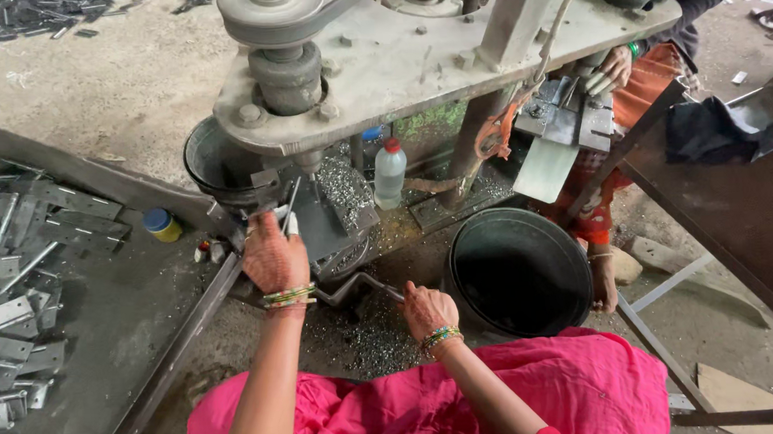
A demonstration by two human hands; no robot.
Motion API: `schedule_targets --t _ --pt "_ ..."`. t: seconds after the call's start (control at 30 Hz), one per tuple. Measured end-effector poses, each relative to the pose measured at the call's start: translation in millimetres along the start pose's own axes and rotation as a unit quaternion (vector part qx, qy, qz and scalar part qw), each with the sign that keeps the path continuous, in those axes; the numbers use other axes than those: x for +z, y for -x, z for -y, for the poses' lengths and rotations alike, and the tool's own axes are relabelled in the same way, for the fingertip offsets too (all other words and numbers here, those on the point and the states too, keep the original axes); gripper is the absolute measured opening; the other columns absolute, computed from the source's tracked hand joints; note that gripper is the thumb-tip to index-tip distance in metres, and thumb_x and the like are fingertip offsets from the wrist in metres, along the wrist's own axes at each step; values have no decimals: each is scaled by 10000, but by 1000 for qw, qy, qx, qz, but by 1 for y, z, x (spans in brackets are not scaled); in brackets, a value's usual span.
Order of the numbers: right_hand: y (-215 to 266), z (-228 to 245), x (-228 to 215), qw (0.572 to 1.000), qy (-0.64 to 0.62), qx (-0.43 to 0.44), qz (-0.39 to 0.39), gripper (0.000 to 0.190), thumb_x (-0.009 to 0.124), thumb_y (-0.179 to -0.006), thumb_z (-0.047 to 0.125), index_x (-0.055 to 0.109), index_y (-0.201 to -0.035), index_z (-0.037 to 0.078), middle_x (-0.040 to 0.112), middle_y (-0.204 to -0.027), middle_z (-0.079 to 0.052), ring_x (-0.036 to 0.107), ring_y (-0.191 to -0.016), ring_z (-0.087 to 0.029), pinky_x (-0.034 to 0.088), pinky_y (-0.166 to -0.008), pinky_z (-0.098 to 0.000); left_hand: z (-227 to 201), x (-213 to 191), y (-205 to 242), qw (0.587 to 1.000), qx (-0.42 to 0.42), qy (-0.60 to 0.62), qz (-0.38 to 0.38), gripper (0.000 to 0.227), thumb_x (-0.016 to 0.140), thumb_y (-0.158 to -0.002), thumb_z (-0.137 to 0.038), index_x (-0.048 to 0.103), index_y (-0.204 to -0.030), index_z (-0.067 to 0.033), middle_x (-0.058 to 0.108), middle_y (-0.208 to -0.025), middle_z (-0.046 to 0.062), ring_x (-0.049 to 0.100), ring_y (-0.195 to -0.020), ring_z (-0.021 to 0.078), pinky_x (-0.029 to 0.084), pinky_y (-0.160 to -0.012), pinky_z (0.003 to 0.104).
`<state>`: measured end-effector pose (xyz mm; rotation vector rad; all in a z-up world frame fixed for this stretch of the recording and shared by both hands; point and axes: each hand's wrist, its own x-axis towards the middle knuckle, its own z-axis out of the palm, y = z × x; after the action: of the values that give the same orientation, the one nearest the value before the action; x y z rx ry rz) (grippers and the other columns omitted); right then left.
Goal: The person operates a drill press in a workshop, repeatedly picking up metal brackets, positioning them under the drill bit, and activating the machine to drill holes. The person then removes the brackets and places them aside.
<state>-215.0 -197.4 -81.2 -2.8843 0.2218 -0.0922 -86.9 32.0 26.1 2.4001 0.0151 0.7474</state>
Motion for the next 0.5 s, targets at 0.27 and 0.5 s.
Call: schedule_targets --t 0.27,0.5 --pt "6 -5 -8 998 10 -52 -29 310 460 -911 292 677 -939 71 738 -789 -158 714 -734 -362 544 -602 -500 -17 49 22 957 156 -132 206 550 638 -794 -310 670 -1231 22 616 -1312 184 494 -1274 420 387 -978 546" --pt "-10 15 -32 999 -10 19 24 563 361 -1087 359 741 -761 102 751 -810 -151 719 -828 -355 542 -764 -478 -25 8 17 911 157 -272 268 260 544 -989 -187 777 -1084 -121 668 -1343 90 464 -1409 298 323 -1069 485"
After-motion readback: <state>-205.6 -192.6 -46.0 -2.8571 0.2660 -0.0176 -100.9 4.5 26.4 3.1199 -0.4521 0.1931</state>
